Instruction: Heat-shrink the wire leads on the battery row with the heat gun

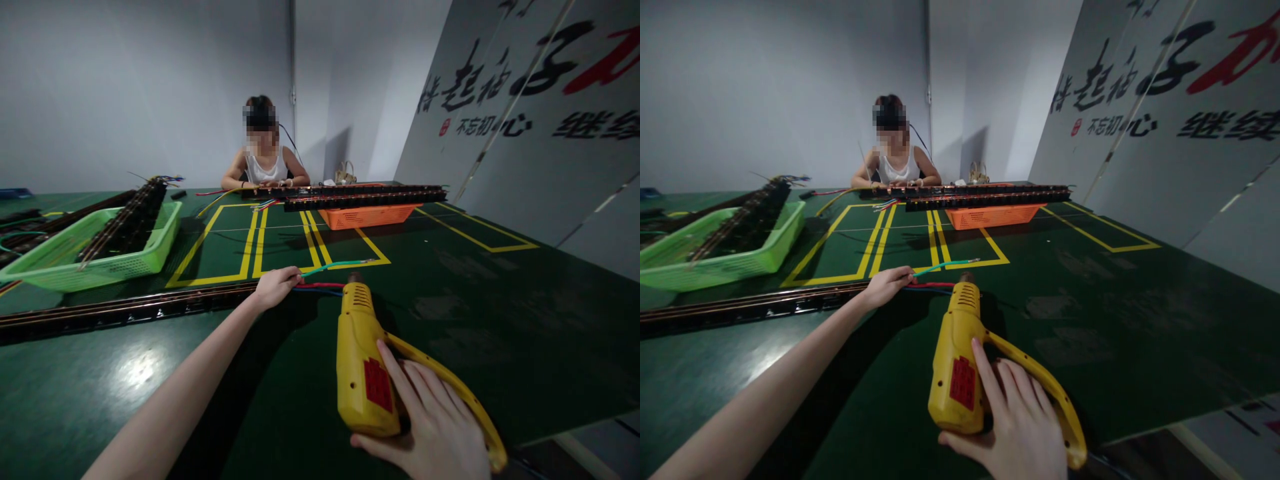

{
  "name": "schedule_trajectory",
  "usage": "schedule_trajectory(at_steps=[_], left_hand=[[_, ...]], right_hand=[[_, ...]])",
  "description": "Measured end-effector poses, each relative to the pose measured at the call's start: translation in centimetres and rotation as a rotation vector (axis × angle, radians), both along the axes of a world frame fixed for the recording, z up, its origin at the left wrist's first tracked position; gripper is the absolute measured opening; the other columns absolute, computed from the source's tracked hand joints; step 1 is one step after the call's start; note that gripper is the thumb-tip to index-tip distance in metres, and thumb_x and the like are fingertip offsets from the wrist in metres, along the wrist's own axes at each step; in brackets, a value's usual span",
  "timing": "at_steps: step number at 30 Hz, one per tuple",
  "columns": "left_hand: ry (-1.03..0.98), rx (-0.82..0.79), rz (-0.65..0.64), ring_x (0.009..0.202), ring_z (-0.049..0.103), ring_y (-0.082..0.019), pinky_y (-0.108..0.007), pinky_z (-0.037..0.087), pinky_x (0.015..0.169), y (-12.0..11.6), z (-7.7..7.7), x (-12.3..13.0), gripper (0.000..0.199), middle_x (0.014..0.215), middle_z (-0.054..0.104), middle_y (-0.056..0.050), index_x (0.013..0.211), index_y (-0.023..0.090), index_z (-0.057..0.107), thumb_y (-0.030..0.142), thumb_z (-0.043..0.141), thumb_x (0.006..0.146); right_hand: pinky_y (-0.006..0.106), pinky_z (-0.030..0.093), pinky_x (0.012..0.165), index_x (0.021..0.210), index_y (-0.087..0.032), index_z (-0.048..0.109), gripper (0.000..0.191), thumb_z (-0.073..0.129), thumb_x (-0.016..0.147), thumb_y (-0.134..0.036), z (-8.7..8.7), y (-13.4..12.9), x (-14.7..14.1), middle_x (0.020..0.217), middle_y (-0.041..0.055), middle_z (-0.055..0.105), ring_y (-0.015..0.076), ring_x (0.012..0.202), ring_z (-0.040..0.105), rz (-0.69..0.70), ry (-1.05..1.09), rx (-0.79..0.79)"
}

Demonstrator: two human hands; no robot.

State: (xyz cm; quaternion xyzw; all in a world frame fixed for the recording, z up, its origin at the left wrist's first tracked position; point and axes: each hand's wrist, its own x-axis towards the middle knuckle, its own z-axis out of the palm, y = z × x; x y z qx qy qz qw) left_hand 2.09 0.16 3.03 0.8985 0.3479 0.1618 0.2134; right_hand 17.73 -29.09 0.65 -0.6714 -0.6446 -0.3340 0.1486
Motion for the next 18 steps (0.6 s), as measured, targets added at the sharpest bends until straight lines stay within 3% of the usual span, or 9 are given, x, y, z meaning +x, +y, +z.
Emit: schedule_trajectory(at_steps=[5, 12, 18], left_hand=[[-0.005, -0.013, -0.011, 0.087, 0.059, -0.018, -0.025, 0.037, 0.069, 0.1, -0.1, -0.1, 0.029, 0.092, 0.067, 0.002, 0.089, 0.024, 0.063, 0.037, 0.038, 0.091], [0.010, 0.099, 0.028, 0.088, 0.061, -0.018, -0.025, 0.043, 0.070, -0.2, -0.4, 0.0, 0.026, 0.098, 0.066, 0.001, 0.094, 0.024, 0.063, 0.041, 0.043, 0.091], [-0.028, 0.258, -0.094, 0.086, 0.060, -0.016, -0.025, 0.046, 0.074, 0.4, -0.4, -1.7, 0.025, 0.099, 0.062, -0.003, 0.095, 0.021, 0.062, 0.032, 0.039, 0.093]], right_hand=[[0.033, 0.038, 0.083, 0.139, -0.012, 0.037, 0.105, 0.044, 0.065, -0.087, -0.1, -0.6, 0.1, 0.103, 0.0061, 0.065, 0.0219, 0.096, 0.056, -0.017, 0.000, 0.000], [0.035, 0.040, 0.084, 0.142, -0.016, 0.034, 0.104, 0.045, 0.065, -0.085, -0.6, -0.5, -0.2, 0.109, 0.0055, 0.063, 0.0232, 0.099, 0.055, -0.054, 0.068, -0.033], [0.036, 0.043, 0.078, 0.141, -0.014, 0.034, 0.106, 0.046, 0.064, -0.086, -0.1, -0.6, -0.5, 0.102, 0.0071, 0.063, 0.0232, 0.093, 0.057, -0.062, 0.050, -0.017]])
